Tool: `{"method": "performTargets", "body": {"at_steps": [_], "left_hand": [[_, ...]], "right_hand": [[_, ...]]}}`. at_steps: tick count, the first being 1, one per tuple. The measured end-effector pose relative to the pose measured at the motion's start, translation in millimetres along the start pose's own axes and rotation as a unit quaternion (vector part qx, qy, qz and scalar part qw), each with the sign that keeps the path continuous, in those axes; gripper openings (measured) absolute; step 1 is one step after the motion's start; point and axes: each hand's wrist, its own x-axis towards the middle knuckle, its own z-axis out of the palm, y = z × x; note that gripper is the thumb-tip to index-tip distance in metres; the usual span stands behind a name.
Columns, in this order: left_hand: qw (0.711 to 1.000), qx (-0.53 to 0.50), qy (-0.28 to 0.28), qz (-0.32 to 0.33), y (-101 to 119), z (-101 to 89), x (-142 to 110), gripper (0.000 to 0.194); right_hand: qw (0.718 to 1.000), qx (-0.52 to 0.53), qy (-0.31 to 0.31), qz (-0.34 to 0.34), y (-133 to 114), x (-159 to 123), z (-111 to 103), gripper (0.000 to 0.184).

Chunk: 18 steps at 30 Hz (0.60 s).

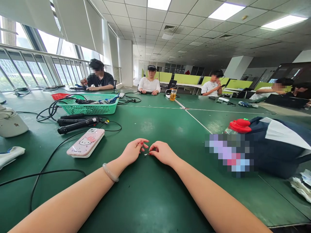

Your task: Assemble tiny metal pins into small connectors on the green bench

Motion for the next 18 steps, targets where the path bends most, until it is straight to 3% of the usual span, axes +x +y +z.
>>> {"method": "performTargets", "body": {"at_steps": [4,8,12,18], "left_hand": [[0.998,0.055,0.013,0.004,-3,-1.2,0,0.035],[0.999,0.014,-0.044,-0.012,6,7.0,-7,0.032],[0.998,-0.011,-0.069,-0.005,12,10.9,-10,0.029],[0.993,0.110,0.010,0.042,7,0.7,-5,0.032]], "right_hand": [[1.000,0.002,-0.009,0.024,3,-2,-4,0.017],[1.000,-0.008,-0.025,-0.005,-1,-3,0,0.006],[0.999,0.002,-0.026,-0.041,-5,-3,4,0.011],[0.998,0.030,0.002,-0.048,-2,-5,2,0.020]]}}
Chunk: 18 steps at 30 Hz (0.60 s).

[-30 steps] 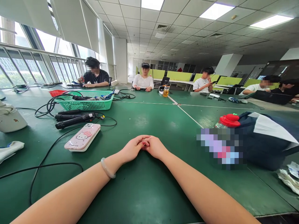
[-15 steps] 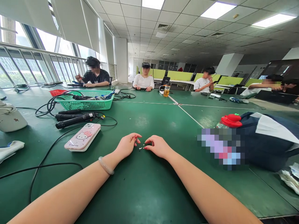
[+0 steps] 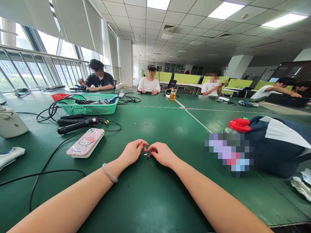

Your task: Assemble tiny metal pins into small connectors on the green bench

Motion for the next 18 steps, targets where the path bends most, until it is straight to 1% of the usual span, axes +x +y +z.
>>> {"method": "performTargets", "body": {"at_steps": [3,6,8,10,12,15,18], "left_hand": [[1.000,-0.002,0.016,-0.021,-2.2,-1.6,1.1,0.032],[0.999,-0.044,0.011,-0.022,-4.7,0.0,1.3,0.029],[0.996,-0.082,0.000,-0.019,-7.0,1.7,1.6,0.028],[0.992,-0.126,-0.012,-0.014,-8.8,3.4,2.1,0.028],[0.985,-0.171,-0.024,-0.008,-8.9,4.7,2.1,0.028],[0.979,-0.202,-0.035,-0.010,-6.4,6.0,0.9,0.028],[0.986,-0.162,-0.036,0.000,-4.2,6.0,-1.2,0.031]], "right_hand": [[0.999,0.032,0.034,0.013,2.1,0.2,0.2,0.024],[0.990,0.123,0.058,0.031,4.4,2.2,3.2,0.023],[0.974,0.210,0.066,0.045,5.5,4.3,5.6,0.019],[0.952,0.293,0.071,0.062,5.6,6.4,7.1,0.016],[0.930,0.351,0.079,0.077,4.7,8.1,7.5,0.017],[0.908,0.399,0.091,0.092,1.9,8.9,6.4,0.025],[0.899,0.416,0.097,0.094,-0.9,8.3,5.2,0.033]]}}
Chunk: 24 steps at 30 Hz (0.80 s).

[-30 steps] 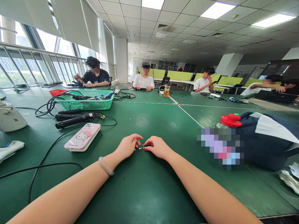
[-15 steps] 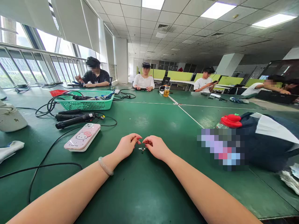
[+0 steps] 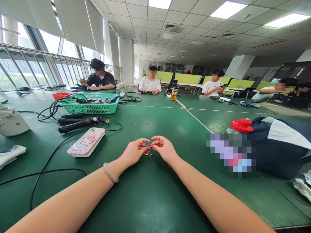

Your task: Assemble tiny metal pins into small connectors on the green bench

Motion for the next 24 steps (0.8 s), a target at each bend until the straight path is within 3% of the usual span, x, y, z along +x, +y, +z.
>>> {"method": "performTargets", "body": {"at_steps": [8,24], "left_hand": [[0.983,0.179,0.026,0.043,7,-1.9,-4,0.034],[0.975,0.216,0.036,0.048,14,-1.3,-5,0.033]], "right_hand": [[1.000,0.016,0.008,0.003,0,-1,2,0.037],[0.997,0.074,0.030,0.013,-3,-3,3,0.042]]}}
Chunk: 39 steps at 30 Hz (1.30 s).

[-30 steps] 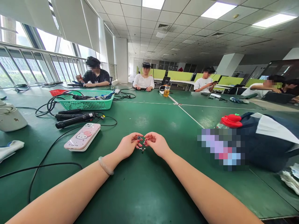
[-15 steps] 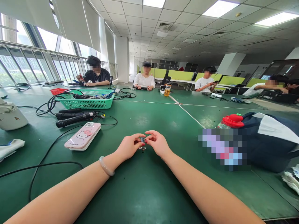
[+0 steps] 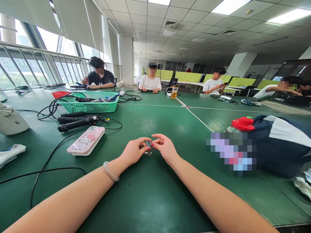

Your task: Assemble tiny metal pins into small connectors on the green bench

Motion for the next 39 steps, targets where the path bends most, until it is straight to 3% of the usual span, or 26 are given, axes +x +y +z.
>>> {"method": "performTargets", "body": {"at_steps": [5,13,21,25,28,32,39], "left_hand": [[1.000,0.003,-0.006,0.006,1,-0.6,-1,0.032],[0.999,0.030,0.001,0.020,5,-1.9,-3,0.037],[0.999,0.035,0.008,0.023,5,-5.3,-1,0.028],[0.999,0.021,0.019,-0.029,-2,-7.1,3,0.022],[0.998,-0.002,0.024,-0.052,-9,-6.0,6,0.021],[0.998,-0.006,0.022,-0.055,-12,-3.8,7,0.020],[0.999,-0.010,-0.005,-0.050,-9,-4.1,5,0.025]], "right_hand": [[1.000,-0.022,-0.014,-0.007,0,-1,1,0.040],[0.988,-0.140,-0.021,-0.065,3,-4,1,0.033],[0.977,-0.201,-0.025,-0.061,-1,-4,-4,0.045],[0.915,-0.396,-0.065,-0.038,-3,-5,-11,0.017],[0.864,-0.488,-0.107,-0.060,-3,-5,-12,0.003],[0.820,-0.546,-0.134,-0.105,0,-5,-8,0.005],[0.780,-0.588,-0.155,-0.150,4,-4,-7,0.013]]}}
